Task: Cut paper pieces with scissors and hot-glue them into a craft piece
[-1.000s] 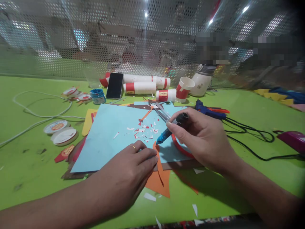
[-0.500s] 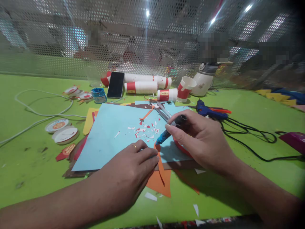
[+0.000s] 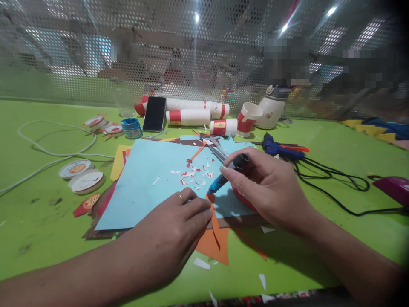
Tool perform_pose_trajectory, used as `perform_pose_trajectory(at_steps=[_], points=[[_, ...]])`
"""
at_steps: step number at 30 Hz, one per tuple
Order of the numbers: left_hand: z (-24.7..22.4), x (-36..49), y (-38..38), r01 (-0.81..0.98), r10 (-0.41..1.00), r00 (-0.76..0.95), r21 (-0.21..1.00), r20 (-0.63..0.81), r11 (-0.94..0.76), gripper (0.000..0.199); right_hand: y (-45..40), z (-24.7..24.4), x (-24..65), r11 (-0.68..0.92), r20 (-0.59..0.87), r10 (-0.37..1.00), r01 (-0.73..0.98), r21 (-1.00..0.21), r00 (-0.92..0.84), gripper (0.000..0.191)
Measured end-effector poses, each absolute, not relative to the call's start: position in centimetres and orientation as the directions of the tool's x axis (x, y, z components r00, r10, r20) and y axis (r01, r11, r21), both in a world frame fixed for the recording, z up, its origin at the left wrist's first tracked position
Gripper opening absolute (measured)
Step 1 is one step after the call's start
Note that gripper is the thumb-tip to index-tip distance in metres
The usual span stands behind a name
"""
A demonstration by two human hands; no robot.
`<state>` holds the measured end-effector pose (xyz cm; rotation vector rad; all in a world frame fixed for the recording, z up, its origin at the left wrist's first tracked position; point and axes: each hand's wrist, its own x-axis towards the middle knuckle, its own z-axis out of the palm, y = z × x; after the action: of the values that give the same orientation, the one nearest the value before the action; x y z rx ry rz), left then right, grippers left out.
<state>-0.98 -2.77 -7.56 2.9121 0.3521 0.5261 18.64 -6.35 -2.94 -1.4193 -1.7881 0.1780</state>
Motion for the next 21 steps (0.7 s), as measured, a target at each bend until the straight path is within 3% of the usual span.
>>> perform_pose_trajectory(at_steps=[21], points=[[-7.61, -0.96, -2.74, 0.199, 0.248, 0.917, 0.179, 0.312, -0.963, 0.023, -6.2, -3.16, 18.62, 0.364, 0.519, 0.854, 0.748, -0.556, -0.029, 0.01]])
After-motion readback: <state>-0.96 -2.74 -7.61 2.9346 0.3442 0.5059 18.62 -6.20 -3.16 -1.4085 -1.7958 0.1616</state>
